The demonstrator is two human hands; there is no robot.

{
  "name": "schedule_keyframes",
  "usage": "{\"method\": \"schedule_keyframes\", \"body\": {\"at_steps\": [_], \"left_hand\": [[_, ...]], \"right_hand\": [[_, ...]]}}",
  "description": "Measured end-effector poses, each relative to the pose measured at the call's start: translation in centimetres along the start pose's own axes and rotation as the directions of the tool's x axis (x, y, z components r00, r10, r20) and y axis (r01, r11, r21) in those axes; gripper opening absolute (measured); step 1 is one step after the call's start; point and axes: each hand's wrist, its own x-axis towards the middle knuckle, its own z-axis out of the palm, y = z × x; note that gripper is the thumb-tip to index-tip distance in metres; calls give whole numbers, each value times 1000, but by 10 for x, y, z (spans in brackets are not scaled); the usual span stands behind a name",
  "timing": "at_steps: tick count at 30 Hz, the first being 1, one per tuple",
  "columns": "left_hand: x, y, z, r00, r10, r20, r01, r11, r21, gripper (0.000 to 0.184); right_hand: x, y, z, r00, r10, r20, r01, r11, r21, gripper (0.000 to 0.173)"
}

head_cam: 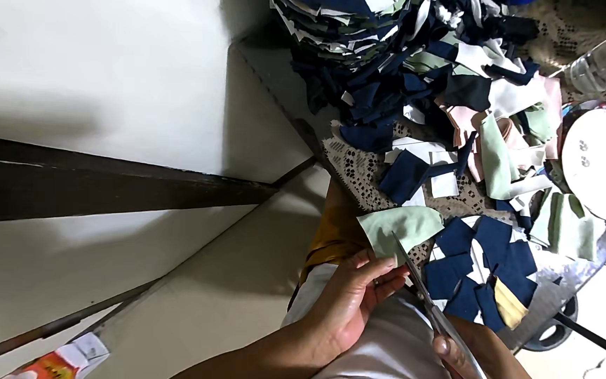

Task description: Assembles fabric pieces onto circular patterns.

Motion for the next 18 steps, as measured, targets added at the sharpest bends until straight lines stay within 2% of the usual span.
{"method": "schedule_keyframes", "body": {"at_steps": [7,12,18], "left_hand": [[1,0,-1,1000,8,1,-8,1000,-1,7],[1,0,-4,998,29,51,-29,1000,2,9],[-2,-1,-6,993,50,110,-52,998,20,10]], "right_hand": [[0,-7,-1,998,58,-1,-58,998,-35,44],[0,-13,-2,998,52,39,-55,997,63,46],[9,-21,-5,995,71,73,-74,996,39,58]]}}
